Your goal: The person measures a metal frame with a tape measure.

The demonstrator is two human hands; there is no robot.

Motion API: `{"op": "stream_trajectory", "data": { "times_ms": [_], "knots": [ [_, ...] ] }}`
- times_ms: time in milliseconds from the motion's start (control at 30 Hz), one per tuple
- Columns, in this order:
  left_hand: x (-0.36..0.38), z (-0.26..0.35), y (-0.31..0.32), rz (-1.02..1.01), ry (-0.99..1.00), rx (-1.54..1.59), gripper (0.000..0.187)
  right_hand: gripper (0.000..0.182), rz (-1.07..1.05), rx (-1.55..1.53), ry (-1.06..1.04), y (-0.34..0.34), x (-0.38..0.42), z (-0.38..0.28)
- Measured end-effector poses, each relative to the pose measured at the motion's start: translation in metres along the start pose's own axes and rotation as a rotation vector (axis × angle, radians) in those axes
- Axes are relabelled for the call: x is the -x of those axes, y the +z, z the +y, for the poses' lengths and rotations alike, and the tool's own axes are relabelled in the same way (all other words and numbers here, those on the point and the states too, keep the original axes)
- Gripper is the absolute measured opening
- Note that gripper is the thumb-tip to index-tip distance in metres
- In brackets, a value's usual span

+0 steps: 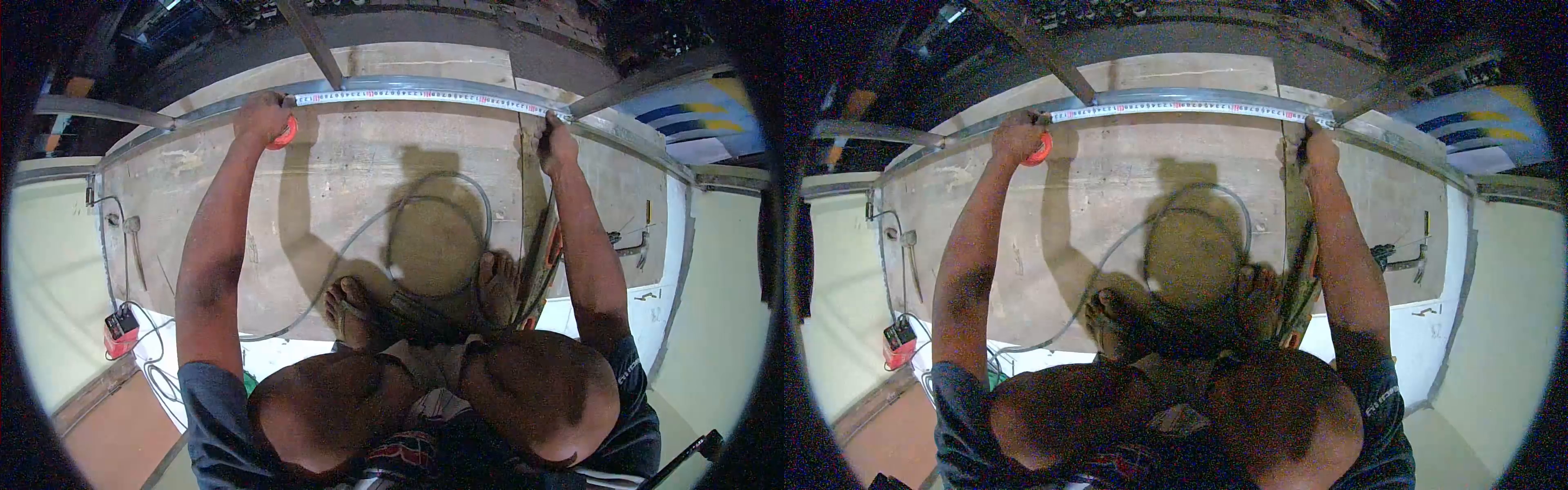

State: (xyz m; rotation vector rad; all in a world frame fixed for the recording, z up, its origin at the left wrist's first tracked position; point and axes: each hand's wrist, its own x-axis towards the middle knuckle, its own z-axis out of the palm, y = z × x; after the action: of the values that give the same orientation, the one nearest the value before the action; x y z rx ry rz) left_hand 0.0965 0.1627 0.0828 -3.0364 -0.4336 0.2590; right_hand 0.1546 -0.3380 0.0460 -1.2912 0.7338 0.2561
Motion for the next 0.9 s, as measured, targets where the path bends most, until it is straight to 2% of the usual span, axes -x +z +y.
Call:
{"op": "stream_trajectory", "data": {
  "times_ms": [100, 167, 200, 267, 300, 400, 467, 533, 667, 767, 867, 900],
  "knots": [
    [0.003, 0.006, -0.006, -0.071, -0.056, 0.118, 0.040, 0.038, -0.032, -0.024, -0.031, -0.010, -0.019, 0.007],
    [-0.001, 0.000, 0.005, 0.037, -0.014, 0.091, 0.040, 0.036, -0.249, -0.135, -0.003, -0.023, -0.039, 0.013],
    [0.000, 0.001, 0.002, 0.037, -0.003, 0.096, 0.040, 0.036, -0.238, -0.137, -0.009, -0.020, -0.036, 0.012],
    [0.007, 0.007, -0.009, -0.005, -0.050, 0.107, 0.041, 0.033, -0.007, -0.108, -0.055, -0.007, -0.026, 0.011],
    [0.007, 0.007, -0.007, -0.003, -0.035, 0.114, 0.041, 0.031, -0.015, -0.064, -0.071, -0.023, -0.062, 0.024],
    [0.001, 0.003, -0.001, -0.020, 0.004, 0.019, 0.044, 0.032, -0.079, -0.200, 0.011, -0.021, -0.057, 0.023],
    [-0.003, 0.001, 0.003, -0.043, -0.075, 0.160, 0.046, 0.033, 0.011, -0.125, -0.020, -0.014, -0.036, 0.014],
    [-0.003, 0.001, 0.002, -0.053, -0.035, 0.113, 0.046, 0.033, 0.087, -0.052, -0.040, -0.011, -0.020, 0.006],
    [-0.013, -0.014, 0.022, -0.017, -0.011, 0.075, 0.047, 0.035, 0.074, -0.014, -0.049, -0.010, -0.025, 0.007],
    [-0.008, -0.010, 0.014, 0.006, 0.045, 0.073, 0.048, 0.034, -0.014, -0.020, -0.048, -0.010, -0.018, 0.006],
    [-0.006, -0.005, 0.011, 0.001, -0.012, 0.035, 0.047, 0.035, -0.034, -0.140, -0.001, -0.010, -0.027, 0.010],
    [-0.003, -0.004, 0.008, 0.002, -0.016, 0.031, 0.047, 0.034, -0.101, -0.083, -0.021, -0.012, -0.020, 0.007]
  ]
}}
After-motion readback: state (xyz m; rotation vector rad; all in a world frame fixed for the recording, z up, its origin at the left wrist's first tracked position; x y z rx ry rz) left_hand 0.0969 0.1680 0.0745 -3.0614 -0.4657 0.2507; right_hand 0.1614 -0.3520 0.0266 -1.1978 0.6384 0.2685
